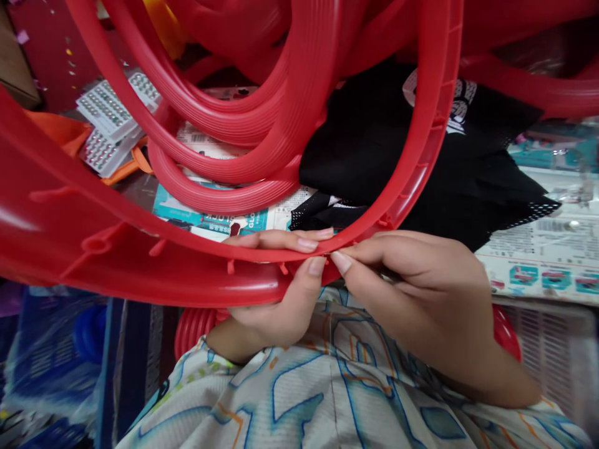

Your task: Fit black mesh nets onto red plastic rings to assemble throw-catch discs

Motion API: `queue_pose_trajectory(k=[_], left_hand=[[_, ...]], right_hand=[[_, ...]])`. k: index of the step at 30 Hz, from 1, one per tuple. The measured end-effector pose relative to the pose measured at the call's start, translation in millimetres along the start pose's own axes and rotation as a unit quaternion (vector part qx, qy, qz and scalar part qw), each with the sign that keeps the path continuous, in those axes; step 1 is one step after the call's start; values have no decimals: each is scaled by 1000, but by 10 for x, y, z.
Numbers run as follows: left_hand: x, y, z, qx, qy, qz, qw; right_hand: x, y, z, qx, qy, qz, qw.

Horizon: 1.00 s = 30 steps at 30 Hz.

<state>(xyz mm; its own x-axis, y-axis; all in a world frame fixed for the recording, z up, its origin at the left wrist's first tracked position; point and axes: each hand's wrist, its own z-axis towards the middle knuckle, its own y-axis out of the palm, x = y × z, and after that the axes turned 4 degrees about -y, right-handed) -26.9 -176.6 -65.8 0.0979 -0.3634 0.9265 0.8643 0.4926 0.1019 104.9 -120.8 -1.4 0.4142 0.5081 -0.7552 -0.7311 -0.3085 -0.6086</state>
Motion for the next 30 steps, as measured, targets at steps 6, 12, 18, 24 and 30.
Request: queue_pose_trajectory(k=[6,12,18,24,30], left_hand=[[4,165,12,44,49,-79,995],[2,131,-23,53,48,-70,995],[7,73,-23,34,45,-57,997],[6,79,-15,44,38,-72,996],[31,115,16,80,11,-113,990]], right_hand=[[-55,18,-65,25,0,-90,996],[-6,-40,-40,36,65,-22,997],[84,-152,20,4,82,74,994],[72,-131,38,21,34,-23,999],[133,-75,-22,69,57,-11,996]])
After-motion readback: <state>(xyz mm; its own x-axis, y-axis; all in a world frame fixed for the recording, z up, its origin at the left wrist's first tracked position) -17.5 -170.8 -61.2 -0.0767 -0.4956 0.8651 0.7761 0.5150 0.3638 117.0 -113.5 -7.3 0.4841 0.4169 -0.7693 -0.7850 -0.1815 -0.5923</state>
